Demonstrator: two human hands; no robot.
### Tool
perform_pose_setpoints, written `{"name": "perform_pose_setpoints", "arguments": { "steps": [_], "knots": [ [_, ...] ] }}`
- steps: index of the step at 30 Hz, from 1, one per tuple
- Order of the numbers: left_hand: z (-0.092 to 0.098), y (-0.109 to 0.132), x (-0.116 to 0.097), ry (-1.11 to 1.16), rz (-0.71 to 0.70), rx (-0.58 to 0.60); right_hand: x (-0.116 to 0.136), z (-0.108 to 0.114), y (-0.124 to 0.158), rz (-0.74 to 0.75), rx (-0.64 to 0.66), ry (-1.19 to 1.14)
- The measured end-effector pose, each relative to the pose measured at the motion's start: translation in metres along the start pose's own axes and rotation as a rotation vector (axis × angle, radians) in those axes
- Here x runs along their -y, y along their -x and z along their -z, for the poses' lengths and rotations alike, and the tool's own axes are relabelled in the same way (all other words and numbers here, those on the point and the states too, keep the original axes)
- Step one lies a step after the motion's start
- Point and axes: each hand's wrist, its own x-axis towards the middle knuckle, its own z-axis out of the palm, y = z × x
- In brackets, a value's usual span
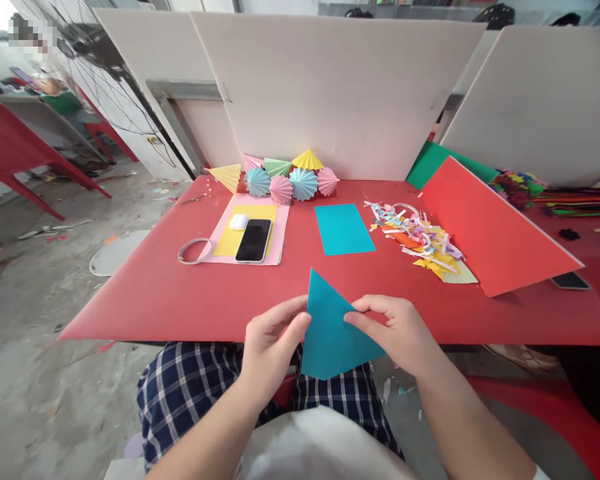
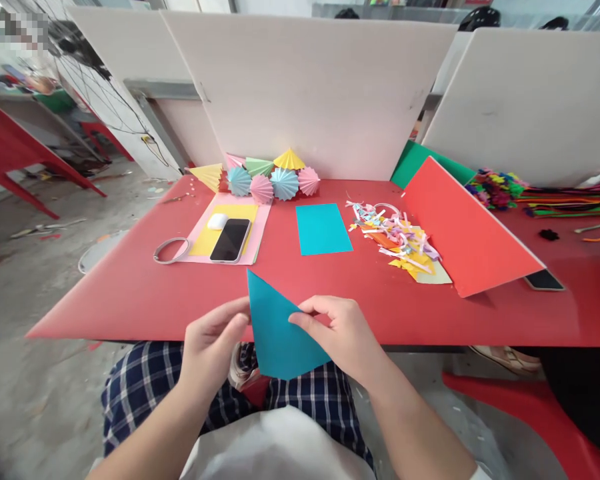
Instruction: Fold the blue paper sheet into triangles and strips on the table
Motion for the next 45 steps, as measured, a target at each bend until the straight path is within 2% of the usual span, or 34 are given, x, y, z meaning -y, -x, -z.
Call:
{"name": "perform_pose_setpoints", "arguments": {
  "steps": [4, 7, 14, 21, 27, 31, 33, 35, 37, 40, 42, 43, 45],
  "knots": [
    [-0.009, -0.015, -0.028, 0.122, -0.059, -0.090, 0.004, -0.001, 0.002, -0.008, 0.054, 0.021],
    [-0.015, -0.020, -0.039, 0.204, -0.058, -0.120, 0.006, 0.000, 0.005, -0.016, 0.047, 0.027],
    [-0.018, -0.020, -0.039, 0.330, 0.025, -0.146, 0.006, 0.003, 0.007, 0.000, 0.044, 0.051],
    [-0.020, -0.021, -0.039, 0.253, -0.043, -0.172, 0.003, 0.002, 0.009, 0.030, 0.022, 0.099],
    [-0.018, -0.022, -0.034, 0.169, -0.104, -0.185, -0.005, 0.000, 0.011, 0.154, -0.099, 0.199],
    [-0.018, -0.022, -0.033, 0.215, -0.205, -0.141, -0.006, 0.006, 0.011, 0.299, -0.155, 0.296],
    [-0.016, -0.023, -0.032, 0.255, -0.304, -0.074, -0.007, 0.011, 0.011, 0.436, -0.267, 0.389],
    [-0.010, -0.027, -0.031, 0.236, -0.406, -0.029, -0.009, 0.016, 0.010, 0.587, -0.438, 0.489],
    [0.000, -0.031, -0.027, 0.140, -0.488, -0.053, -0.017, 0.017, 0.006, 0.692, -0.549, 0.576],
    [0.012, -0.032, -0.012, -0.225, -0.565, -0.097, -0.042, 0.005, -0.007, 0.712, -0.507, 0.690],
    [0.010, -0.027, 0.008, -0.562, -0.602, -0.019, -0.065, -0.012, -0.019, 0.670, -0.418, 0.776],
    [0.006, -0.022, 0.021, -0.696, -0.607, 0.055, -0.077, -0.021, -0.023, 0.631, -0.357, 0.810],
    [-0.008, -0.011, 0.050, -0.923, -0.538, 0.204, -0.097, -0.038, -0.029, 0.542, -0.211, 0.821]
  ]
}}
